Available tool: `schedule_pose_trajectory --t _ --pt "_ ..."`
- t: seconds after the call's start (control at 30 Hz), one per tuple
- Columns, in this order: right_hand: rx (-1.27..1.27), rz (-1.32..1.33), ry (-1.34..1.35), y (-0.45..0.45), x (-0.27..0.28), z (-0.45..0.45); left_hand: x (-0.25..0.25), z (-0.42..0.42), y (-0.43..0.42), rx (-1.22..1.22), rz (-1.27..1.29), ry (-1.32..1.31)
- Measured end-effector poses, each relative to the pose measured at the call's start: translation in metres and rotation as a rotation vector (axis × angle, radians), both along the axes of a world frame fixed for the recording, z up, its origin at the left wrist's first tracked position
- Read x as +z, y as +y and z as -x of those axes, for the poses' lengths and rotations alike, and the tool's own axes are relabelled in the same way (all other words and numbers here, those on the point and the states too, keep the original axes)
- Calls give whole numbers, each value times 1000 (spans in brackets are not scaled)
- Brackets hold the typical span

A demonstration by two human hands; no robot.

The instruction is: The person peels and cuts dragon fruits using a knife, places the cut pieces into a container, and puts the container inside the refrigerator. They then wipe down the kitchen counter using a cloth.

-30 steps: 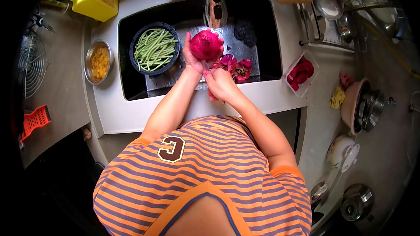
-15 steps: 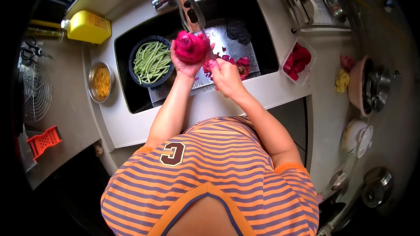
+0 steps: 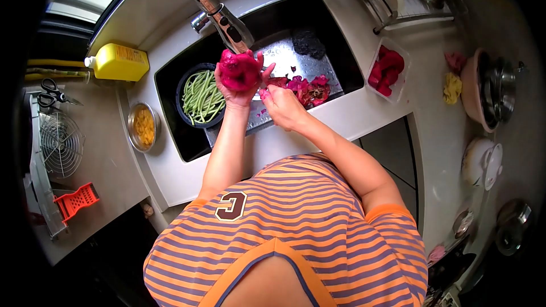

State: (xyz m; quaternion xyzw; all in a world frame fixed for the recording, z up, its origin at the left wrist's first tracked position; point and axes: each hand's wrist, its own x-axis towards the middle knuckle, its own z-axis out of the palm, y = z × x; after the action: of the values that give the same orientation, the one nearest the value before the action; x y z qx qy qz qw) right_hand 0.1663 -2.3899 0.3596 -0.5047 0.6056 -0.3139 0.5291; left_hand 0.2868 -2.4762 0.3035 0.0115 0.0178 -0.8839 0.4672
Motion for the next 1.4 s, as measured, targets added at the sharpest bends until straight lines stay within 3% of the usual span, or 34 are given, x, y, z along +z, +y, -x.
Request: schedule_pose_trajectory --t 0.2,0.37,0.53,0.63,0.77,1.07,1.3,1.4 --pt "81 -14 23 -8 -13 -11 -7 -4 -6 -13 -77 24" --pt "112 9 -6 -13 -20 -11 9 -3 -7 -76 40 78" --pt "86 22 -21 -12 -16 -1 8 10 -17 -26 31 -30" --pt "27 44 -64 -1 -10 17 11 37 -12 -61 175 44" --pt "-197 29 -173 33 -14 58 33 98 8 -183 23 -193" --pt "-594 -70 -348 93 -11 153 17 245 44 -579 14 -326" --pt "-663 -93 -632 95 -8 190 23 289 39 -614 87 -606" --pt "-656 -128 -776 99 -9 201 26 298 46 -493 150 -798"
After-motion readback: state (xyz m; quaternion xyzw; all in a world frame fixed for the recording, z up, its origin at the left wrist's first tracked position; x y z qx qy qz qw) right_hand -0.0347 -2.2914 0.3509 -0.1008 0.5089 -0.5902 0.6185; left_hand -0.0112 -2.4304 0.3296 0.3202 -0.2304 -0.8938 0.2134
